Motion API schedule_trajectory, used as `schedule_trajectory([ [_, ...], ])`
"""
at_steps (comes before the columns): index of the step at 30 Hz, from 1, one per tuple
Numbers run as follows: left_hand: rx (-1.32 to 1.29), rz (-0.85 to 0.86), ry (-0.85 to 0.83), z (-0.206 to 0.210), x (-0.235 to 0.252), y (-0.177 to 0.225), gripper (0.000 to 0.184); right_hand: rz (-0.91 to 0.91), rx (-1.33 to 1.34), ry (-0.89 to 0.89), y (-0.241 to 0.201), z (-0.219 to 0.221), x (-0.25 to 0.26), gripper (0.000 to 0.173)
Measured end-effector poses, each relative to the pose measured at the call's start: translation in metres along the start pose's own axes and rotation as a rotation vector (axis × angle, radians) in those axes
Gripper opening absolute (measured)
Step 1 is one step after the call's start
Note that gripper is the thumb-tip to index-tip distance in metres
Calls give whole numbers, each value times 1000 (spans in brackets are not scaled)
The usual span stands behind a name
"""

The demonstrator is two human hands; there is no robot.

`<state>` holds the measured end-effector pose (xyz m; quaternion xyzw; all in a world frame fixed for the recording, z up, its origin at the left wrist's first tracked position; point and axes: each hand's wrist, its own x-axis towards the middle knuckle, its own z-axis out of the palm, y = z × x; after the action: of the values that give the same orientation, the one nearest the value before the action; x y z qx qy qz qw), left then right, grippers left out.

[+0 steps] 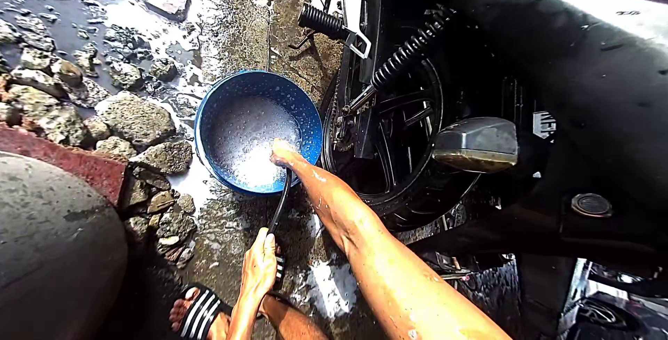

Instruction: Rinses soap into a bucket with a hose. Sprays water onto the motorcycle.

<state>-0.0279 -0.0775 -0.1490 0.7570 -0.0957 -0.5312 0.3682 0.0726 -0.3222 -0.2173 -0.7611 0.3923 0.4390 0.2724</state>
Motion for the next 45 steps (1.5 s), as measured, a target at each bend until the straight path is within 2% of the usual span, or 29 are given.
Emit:
schedule_trajectory([
  [24,9,-6,-49,5,-11,-6,44,-25,-59,30,3,4,-7,53],
  [30,6,-22,-86,6,-21,-1,44,-59,-40,11,10,8,-11,64],
  [38,-12,-8,-54,10,-36,-1,45,-59,-74,-34,3,9,-27,61],
  [45,-23,-7,-33,7,-38,-3,44,-61,-105,-46,-1,12,-29,51],
])
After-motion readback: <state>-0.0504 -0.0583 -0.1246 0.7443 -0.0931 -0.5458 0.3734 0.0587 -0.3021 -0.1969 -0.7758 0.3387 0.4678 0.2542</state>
